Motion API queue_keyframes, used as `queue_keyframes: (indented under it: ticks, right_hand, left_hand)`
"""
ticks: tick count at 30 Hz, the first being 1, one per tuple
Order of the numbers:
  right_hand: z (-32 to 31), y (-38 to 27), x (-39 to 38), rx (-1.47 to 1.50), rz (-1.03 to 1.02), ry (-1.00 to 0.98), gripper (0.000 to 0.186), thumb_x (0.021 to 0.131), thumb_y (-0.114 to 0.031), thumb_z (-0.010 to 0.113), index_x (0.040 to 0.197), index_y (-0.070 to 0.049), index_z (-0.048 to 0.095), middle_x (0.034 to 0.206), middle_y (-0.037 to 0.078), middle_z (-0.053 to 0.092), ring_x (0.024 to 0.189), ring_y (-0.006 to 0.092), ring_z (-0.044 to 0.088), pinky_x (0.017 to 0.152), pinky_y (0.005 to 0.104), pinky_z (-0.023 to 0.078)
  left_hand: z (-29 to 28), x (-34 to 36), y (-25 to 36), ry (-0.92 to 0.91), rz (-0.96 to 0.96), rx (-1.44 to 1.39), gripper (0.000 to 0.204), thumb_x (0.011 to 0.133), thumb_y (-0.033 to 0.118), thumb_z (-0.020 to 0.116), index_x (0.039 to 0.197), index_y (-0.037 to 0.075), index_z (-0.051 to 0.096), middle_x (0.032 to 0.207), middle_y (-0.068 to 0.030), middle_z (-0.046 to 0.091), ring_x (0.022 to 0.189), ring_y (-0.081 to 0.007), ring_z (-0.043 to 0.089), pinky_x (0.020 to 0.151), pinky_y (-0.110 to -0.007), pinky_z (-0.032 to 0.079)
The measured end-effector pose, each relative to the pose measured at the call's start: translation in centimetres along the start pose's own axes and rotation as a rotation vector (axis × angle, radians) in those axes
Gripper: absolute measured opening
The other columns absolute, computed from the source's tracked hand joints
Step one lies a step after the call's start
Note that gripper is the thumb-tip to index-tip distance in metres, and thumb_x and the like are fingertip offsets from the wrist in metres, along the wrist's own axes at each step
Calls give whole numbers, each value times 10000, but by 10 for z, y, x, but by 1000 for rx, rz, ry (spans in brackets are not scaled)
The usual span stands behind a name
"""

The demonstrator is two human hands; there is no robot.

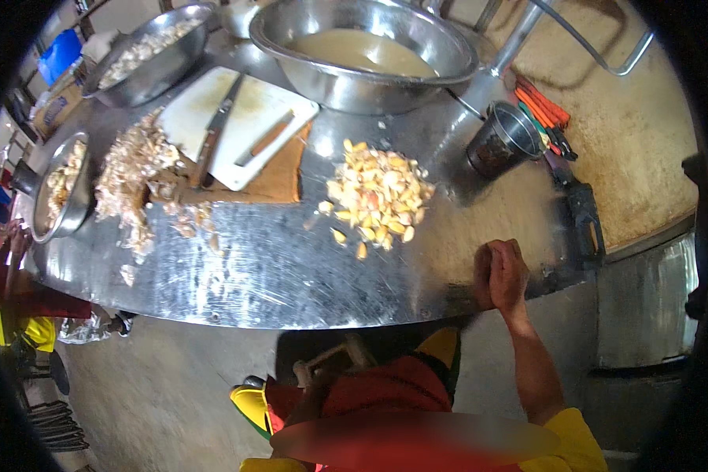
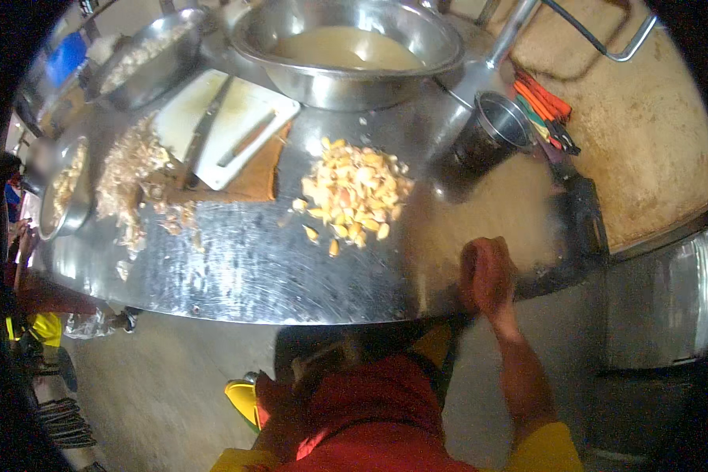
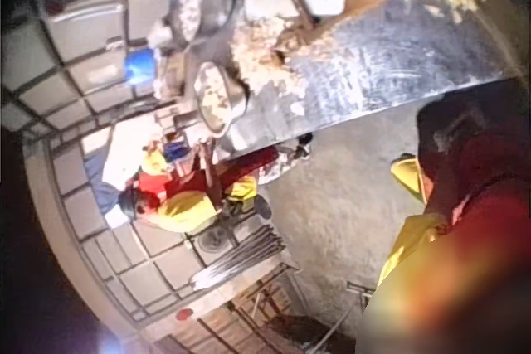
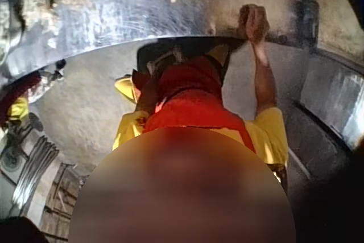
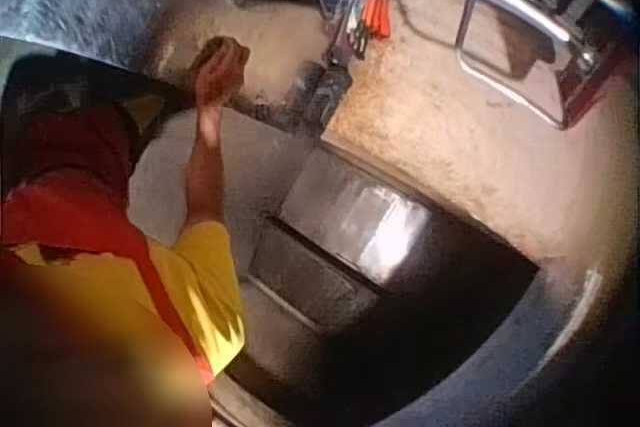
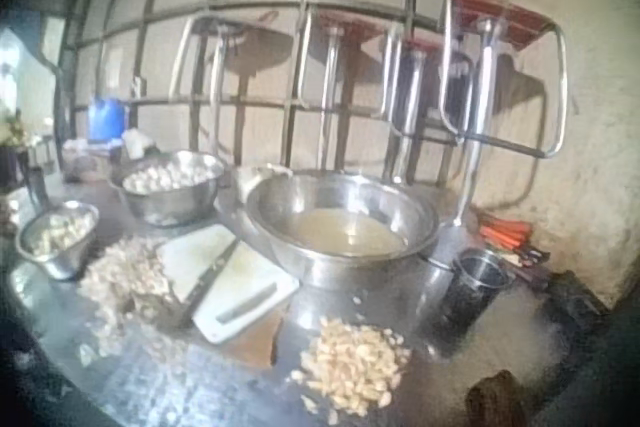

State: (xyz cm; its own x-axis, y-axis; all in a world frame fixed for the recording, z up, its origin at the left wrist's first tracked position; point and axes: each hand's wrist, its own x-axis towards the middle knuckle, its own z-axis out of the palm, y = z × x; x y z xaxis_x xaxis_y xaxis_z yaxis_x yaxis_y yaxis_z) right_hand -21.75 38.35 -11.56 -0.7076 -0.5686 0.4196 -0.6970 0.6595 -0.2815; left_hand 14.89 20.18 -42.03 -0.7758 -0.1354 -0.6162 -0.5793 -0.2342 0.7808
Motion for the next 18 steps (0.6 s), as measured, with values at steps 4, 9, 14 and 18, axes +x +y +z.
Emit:
queue_keyframes:
  ticks: [4,9,14,18]
  right_hand:
    - [4,5,0,49,-1,66,143,989,-119,508,1048,-79,632,957,169,615,871,404,632,751,468,516]
    - [2,0,-5,1,-26,82,122,978,-115,518,1026,-80,625,975,163,621,879,411,645,744,478,524]
    - [8,3,-3,0,-100,130,105,943,-103,555,1019,-87,626,980,157,627,878,403,651,731,484,530]
    - [11,16,-4,21,-158,172,115,914,-91,594,1024,-86,628,950,151,634,866,399,654,717,480,534]
  left_hand:
    - [-4,25,-1,-19,71,61,352,949,347,672,972,-5,672,868,-183,669,863,-339,646,758,-436,511]
    - [-15,36,-15,-32,141,139,366,964,352,643,907,-8,674,798,-205,660,810,-379,649,715,-466,512]
    - [-32,49,11,172,405,453,397,979,358,615,842,-10,675,729,-226,651,757,-419,652,673,-497,513]
    - [-5,-55,136,556,615,551,293,966,258,649,877,-17,693,766,-264,654,738,-439,665,640,-487,510]
